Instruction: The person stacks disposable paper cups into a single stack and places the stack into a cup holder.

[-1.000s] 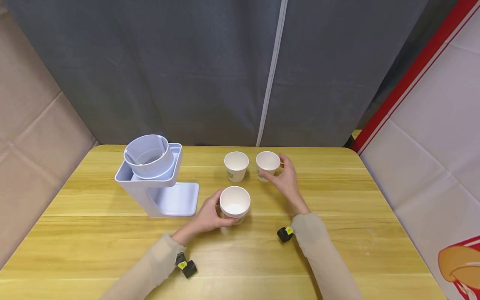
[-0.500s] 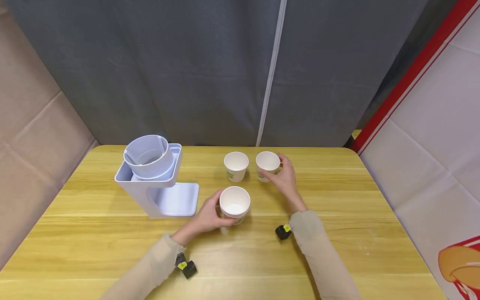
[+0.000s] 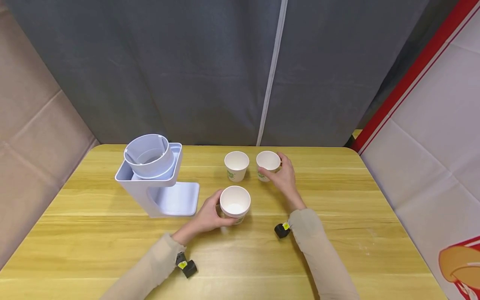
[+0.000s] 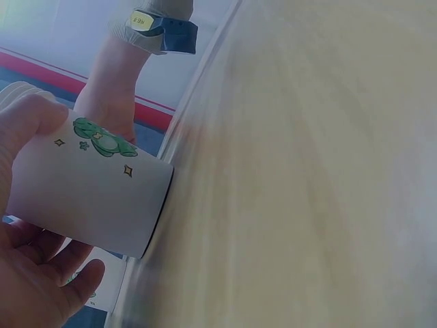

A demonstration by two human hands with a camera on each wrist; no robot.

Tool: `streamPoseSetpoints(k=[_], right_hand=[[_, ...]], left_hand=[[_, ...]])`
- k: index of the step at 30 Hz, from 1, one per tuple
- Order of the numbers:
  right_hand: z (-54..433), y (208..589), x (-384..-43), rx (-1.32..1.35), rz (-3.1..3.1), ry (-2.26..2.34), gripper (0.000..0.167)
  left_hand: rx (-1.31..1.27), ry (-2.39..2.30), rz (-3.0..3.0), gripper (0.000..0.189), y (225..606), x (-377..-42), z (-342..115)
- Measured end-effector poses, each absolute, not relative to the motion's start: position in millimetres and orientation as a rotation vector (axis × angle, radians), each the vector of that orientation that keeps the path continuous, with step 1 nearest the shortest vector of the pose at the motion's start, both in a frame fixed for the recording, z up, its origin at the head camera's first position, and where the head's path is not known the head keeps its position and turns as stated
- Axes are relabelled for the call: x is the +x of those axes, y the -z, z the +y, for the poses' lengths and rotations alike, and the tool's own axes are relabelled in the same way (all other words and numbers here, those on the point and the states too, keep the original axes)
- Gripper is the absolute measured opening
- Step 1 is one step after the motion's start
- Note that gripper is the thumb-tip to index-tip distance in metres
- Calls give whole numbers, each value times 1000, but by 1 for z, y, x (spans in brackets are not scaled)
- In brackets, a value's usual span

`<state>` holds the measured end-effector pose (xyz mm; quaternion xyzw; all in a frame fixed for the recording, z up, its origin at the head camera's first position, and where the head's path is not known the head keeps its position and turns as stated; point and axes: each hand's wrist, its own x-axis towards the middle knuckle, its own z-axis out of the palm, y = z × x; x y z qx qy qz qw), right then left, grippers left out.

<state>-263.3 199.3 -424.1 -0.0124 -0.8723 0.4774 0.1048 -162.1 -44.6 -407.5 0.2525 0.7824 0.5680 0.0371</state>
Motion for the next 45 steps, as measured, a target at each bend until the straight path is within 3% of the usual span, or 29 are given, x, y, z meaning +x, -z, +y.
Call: streamPoseSetpoints(k=[45], right_hand=[[200,426,-265,7,-2513,-1385,73]], left_hand=[[761,-1753,2403,72,408,-163,-44]])
